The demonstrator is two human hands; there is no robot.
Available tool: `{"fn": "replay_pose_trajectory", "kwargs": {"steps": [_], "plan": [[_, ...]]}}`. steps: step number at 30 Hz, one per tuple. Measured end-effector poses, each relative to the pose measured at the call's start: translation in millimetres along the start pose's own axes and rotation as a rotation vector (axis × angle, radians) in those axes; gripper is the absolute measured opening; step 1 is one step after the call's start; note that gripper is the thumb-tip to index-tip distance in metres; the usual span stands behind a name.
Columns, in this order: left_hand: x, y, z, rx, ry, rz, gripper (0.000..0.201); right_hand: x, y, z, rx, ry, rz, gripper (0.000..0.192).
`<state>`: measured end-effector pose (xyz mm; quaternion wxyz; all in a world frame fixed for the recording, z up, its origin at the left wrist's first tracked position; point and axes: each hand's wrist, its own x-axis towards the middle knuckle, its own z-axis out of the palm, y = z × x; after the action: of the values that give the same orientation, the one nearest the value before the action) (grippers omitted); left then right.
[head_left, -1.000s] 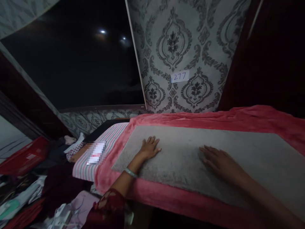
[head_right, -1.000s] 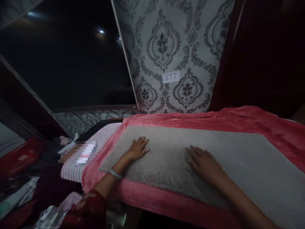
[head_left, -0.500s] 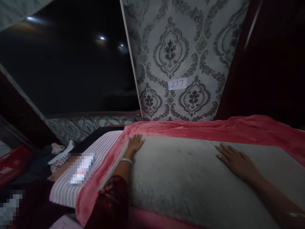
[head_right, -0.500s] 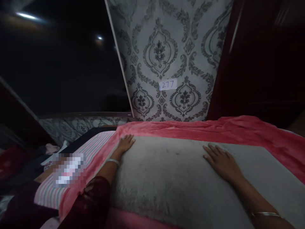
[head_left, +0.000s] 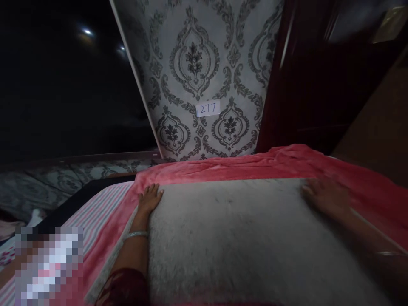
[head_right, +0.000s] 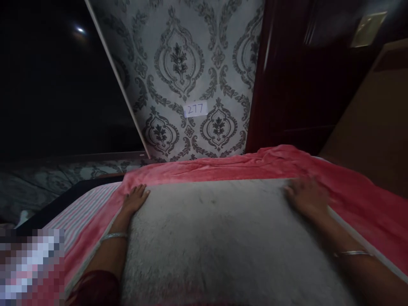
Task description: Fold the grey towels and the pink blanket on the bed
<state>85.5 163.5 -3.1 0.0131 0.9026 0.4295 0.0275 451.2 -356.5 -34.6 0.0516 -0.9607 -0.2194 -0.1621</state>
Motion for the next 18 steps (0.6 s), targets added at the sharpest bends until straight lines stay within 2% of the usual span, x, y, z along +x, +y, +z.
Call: {"fn": "replay_pose_trajectory", "kwargs": {"steps": [1,4,6,8,9,11,13,15,18], "plan": [[0.3,0.1,-0.5,-0.001,0.002,0.002,0.063,-2.2,-35.1,-10.4,0.021,-0.025,-0.051,0.052],[-0.2,1.2,-2.7,-0.001,-0.007,0.001,0.063,-16.8,-148.6,-30.9,0.159,-0.186,-0.426,0.054],[-0.8,2.0,-4.1,-0.003,-0.014,-0.008,0.064,-30.6,-215.9,-37.2,0.254,-0.261,-0.611,0.059],[-0.7,2.1,-4.9,-0.009,-0.012,-0.011,0.063,-42.7,-265.8,-40.0,0.351,-0.311,-0.732,0.064],[-0.2,1.7,-4.9,-0.014,-0.009,-0.013,0.063,-46.7,-282.7,-40.4,0.383,-0.333,-0.768,0.064],[2.2,-0.2,-3.9,-0.027,-0.01,-0.014,0.064,-48.7,-299.9,-38.9,0.407,-0.354,-0.801,0.066],[6.3,-3.6,-1.2,-0.042,-0.006,-0.006,0.065,-41.5,-295.9,-34.5,0.39,-0.349,-0.779,0.065],[11.7,-7.8,2.7,-0.063,0.017,0.013,0.065,-26.2,-273.2,-27.8,0.35,-0.331,-0.706,0.064],[19.7,-13.6,8.0,-0.093,0.053,0.034,0.065,3.0,-211.4,-17.2,0.257,-0.324,-0.511,0.061]]}}
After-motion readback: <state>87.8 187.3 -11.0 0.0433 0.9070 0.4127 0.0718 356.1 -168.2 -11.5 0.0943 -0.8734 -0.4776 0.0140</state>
